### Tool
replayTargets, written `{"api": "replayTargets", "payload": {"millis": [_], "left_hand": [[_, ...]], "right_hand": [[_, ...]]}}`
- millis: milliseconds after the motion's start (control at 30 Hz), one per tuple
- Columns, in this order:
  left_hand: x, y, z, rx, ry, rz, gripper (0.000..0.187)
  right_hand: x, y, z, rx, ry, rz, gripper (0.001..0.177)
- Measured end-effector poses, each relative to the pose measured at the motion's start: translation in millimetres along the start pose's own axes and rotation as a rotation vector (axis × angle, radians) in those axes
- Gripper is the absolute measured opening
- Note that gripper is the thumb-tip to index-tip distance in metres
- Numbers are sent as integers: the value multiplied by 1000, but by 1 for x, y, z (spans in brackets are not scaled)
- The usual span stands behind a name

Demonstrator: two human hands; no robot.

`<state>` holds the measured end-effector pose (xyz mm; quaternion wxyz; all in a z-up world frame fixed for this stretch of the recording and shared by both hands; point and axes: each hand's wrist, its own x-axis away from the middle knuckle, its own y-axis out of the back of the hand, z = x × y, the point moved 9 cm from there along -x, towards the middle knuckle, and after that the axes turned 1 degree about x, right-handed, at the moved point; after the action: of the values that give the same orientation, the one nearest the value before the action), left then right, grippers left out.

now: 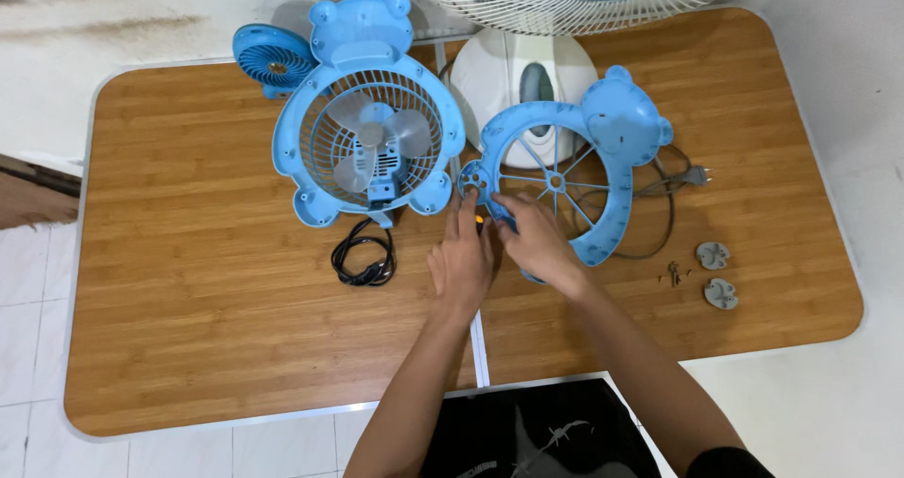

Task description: The person assembles a blue bear-shaped electric fan on a wooden table. They use a screwdriver to attach the fan blade to the motor, then secure the front and rear grilles with screws, completing the assembly.

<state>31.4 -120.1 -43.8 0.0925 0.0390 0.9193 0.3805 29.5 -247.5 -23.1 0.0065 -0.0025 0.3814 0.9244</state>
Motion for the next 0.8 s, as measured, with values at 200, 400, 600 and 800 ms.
{"api": "replayTargets", "payload": {"millis": [200, 400, 600, 800], "left_hand": [[6, -6, 0, -83, 69, 118, 53], [14, -4, -13, -124, 89, 151, 69], [11, -11, -12, -111, 147, 221, 82], [-2, -10, -6, -139, 123, 233, 73]], "right_hand": [[-6, -14, -24, -127, -6, 32, 44], [-5, -28, -55, -295, -231, 139, 49], [-5, -17, -30, -211, -35, 122, 46], [6, 23, -19, 60, 29, -99, 33]]}}
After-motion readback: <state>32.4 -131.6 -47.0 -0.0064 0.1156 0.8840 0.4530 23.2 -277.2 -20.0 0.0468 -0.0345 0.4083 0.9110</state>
